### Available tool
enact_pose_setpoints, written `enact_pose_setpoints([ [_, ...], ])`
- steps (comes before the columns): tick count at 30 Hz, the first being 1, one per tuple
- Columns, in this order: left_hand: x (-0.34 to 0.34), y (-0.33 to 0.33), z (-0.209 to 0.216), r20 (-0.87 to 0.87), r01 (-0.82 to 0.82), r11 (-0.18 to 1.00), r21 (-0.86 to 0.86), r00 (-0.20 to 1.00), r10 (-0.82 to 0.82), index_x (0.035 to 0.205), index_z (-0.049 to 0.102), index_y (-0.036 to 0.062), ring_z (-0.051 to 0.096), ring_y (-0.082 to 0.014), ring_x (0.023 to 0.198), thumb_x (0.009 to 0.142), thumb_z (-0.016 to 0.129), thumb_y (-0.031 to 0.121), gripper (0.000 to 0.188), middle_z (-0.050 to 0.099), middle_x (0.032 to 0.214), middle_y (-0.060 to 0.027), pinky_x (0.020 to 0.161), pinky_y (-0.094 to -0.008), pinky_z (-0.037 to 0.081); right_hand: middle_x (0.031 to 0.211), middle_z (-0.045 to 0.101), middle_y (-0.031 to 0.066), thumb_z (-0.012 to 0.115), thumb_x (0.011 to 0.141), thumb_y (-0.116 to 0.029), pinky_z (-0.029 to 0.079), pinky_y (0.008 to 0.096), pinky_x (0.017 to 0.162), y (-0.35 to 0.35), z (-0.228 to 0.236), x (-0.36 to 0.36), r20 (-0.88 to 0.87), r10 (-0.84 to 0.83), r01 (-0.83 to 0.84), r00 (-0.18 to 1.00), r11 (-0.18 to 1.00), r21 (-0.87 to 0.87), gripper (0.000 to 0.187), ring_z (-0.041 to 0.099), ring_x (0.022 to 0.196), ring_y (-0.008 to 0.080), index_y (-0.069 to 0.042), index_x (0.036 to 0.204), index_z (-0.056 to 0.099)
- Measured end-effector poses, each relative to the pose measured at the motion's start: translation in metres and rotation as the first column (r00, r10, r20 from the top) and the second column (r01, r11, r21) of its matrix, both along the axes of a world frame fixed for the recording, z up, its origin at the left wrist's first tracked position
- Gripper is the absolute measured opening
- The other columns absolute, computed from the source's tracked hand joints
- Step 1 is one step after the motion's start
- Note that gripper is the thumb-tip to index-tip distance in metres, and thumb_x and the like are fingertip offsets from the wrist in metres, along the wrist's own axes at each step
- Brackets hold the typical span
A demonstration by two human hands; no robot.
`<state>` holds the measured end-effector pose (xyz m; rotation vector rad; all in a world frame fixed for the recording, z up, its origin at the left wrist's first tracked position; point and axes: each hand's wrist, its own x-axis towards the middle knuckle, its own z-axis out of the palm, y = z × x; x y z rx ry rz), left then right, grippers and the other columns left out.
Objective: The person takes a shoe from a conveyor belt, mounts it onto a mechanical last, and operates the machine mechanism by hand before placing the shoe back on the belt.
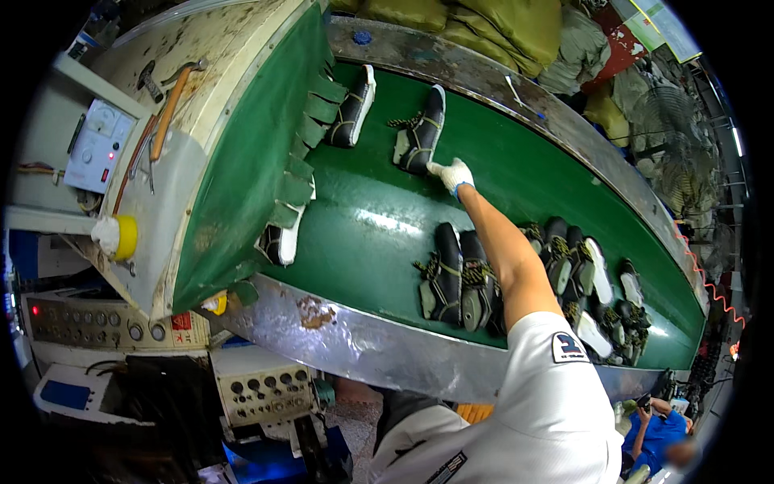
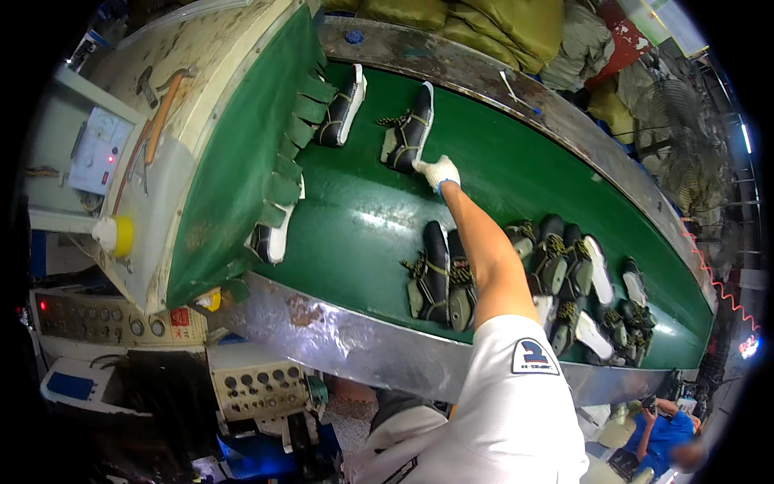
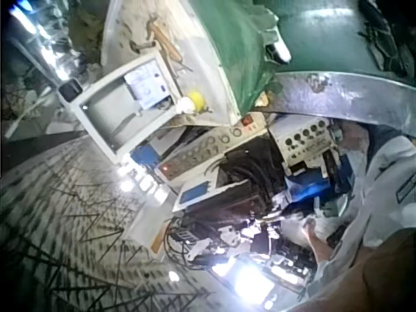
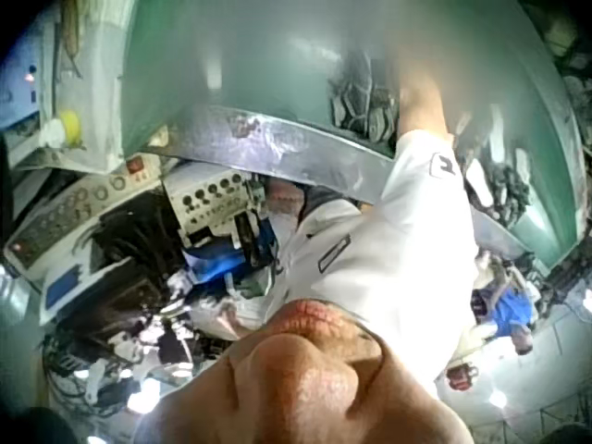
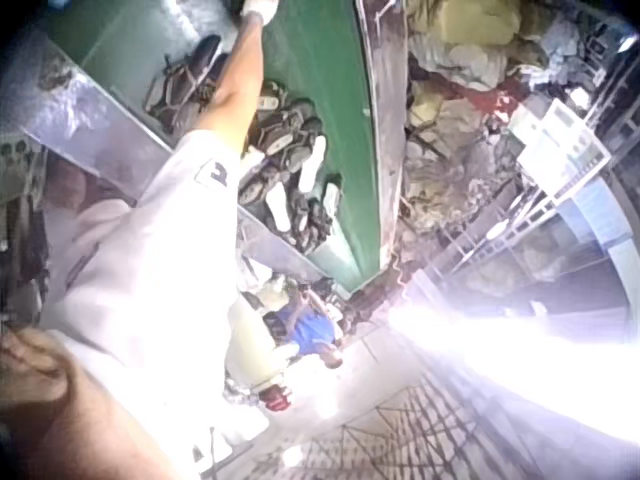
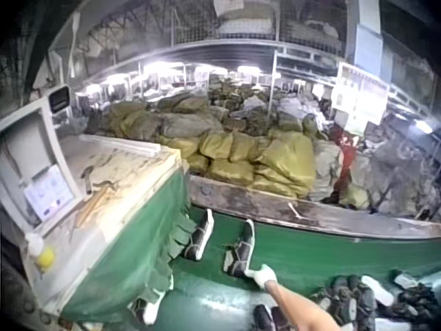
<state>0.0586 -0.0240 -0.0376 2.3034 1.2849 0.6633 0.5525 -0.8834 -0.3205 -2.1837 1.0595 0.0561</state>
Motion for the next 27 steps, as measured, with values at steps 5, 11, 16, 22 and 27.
enact_pose_setpoints([
  [5,-0.052,-0.006,0.011,-0.028,-0.073,0.994,-0.083,0.997,0.071,0.1,0.067,-0.0038,0.064,-0.0223,0.078,0.089,0.072,0.015,0.022,0.065,0.091,-0.0099,0.066,-0.0355,0.054,0.121,0.067,0.0272,0.083,0.07,-0.055,0.049,0.0429,0.099,0.016,-0.026,0.098,0.164,-0.197,0.18,0.967,0.977,0.113,0.085,0.064,0.115,0.0414,0.003,0.126,0.056],
  [11,-0.087,0.02,0.007,0.005,-0.031,0.97,-0.24,0.999,0.033,0.095,0.068,-0.0042,0.063,-0.0213,0.072,0.086,0.073,0.012,0.019,0.064,0.084,-0.0085,0.061,-0.0352,0.053,0.119,0.069,0.014,0.078,0.084,-0.011,0.058,0.0423,0.084,0.01,-0.012,0.037,0.379,-0.471,-0.14,0.796,0.467,0.873,0.044,0.07,0.098,0.0297,-0.003,0.124,0.063],
  [16,-0.027,0.035,-0.033,0.027,0.147,0.951,-0.273,0.989,-0.145,0.118,0.068,-0.0016,0.069,-0.0212,0.091,0.098,0.067,0.024,0.033,0.072,0.106,-0.0106,0.079,-0.0339,0.057,0.133,0.063,0.0173,0.076,0.088,-0.026,0.052,0.0516,0.102,0.176,0.095,-0.125,0.255,-0.394,-0.371,0.883,-0.253,0.893,0.066,0.064,0.114,0.0355,-0.004,0.143,0.048],
  [22,0.168,-0.156,0.039,0.36,0.497,0.422,-0.759,0.859,-0.364,0.136,0.056,-0.0045,0.071,-0.0249,0.105,0.099,0.065,0.022,0.046,0.07,0.12,-0.0172,0.091,-0.034,0.056,0.125,0.066,0.0128,0.065,0.096,-0.028,0.055,0.0388,0.093,0.387,0.202,-0.237,0.202,-0.091,-0.221,0.975,-0.43,0.875,0.048,0.067,0.106,0.0255,-0.004,0.136,0.055],
  [27,0.151,-0.119,0.048,0.512,0.6,0.532,-0.597,0.796,-0.323,0.111,0.07,-0.0055,0.054,-0.0049,0.077,0.092,0.076,0.019,0.031,0.067,0.088,0.0004,0.069,-0.0228,0.043,0.119,0.068,0.0103,0.058,0.101,-0.025,0.057,0.0348,0.088,0.519,0.27,-0.309,0.301,0.254,-0.159,0.919,-0.458,0.874,0.04,0.068,0.099,0.0196,-0.001,0.134,0.057],
])
